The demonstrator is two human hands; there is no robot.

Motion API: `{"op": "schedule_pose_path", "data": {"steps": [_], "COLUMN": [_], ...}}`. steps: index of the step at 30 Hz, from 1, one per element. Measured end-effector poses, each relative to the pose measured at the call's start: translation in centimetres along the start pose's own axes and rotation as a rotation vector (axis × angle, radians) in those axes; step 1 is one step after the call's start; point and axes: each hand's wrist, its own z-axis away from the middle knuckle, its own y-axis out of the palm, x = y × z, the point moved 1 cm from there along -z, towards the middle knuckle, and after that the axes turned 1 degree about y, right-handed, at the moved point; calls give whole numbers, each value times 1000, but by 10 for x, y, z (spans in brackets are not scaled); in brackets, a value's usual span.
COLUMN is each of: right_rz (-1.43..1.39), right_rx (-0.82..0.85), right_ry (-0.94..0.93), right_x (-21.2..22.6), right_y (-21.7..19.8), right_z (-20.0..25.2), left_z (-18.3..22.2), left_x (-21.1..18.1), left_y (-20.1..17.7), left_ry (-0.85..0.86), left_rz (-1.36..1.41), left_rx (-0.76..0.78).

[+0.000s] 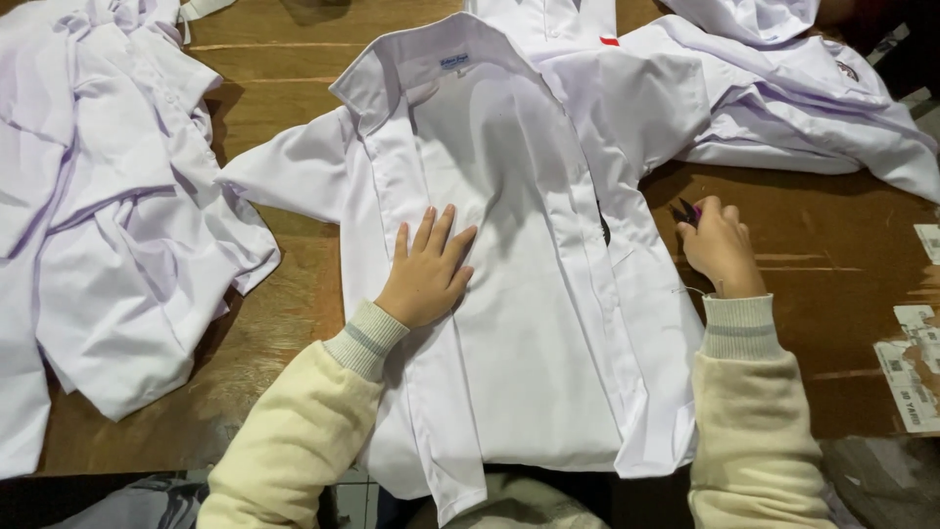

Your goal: Trimming loose threads from a white shirt using thread snips on a wooden work table in a factory setting.

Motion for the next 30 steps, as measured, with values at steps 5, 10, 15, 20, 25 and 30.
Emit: {"op": "schedule_pose_path", "data": {"steps": [5, 10, 15, 20, 25, 30], "right_rz": [-63, -58, -314, -452, -341, -472], "right_rx": [17, -6, -295, -304, -224, -251], "right_ry": [-23, -71, -142, -344, -342, -278], "right_x": [19, 19, 58, 90, 107, 81], "right_y": [-12, -13, -35, 0, 21, 41], "right_z": [17, 18, 43, 44, 47, 19], "left_z": [-20, -83, -135, -126, -122, -124], "left_x": [12, 1, -25, -46, -47, -43], "left_y": [12, 6, 20, 35, 34, 38], "left_ry": [-15, 35, 26, 87, 130, 133], "left_rz": [-34, -79, 158, 135, 195, 269], "left_rx": [-119, -292, -282, -340, -373, -379]}}
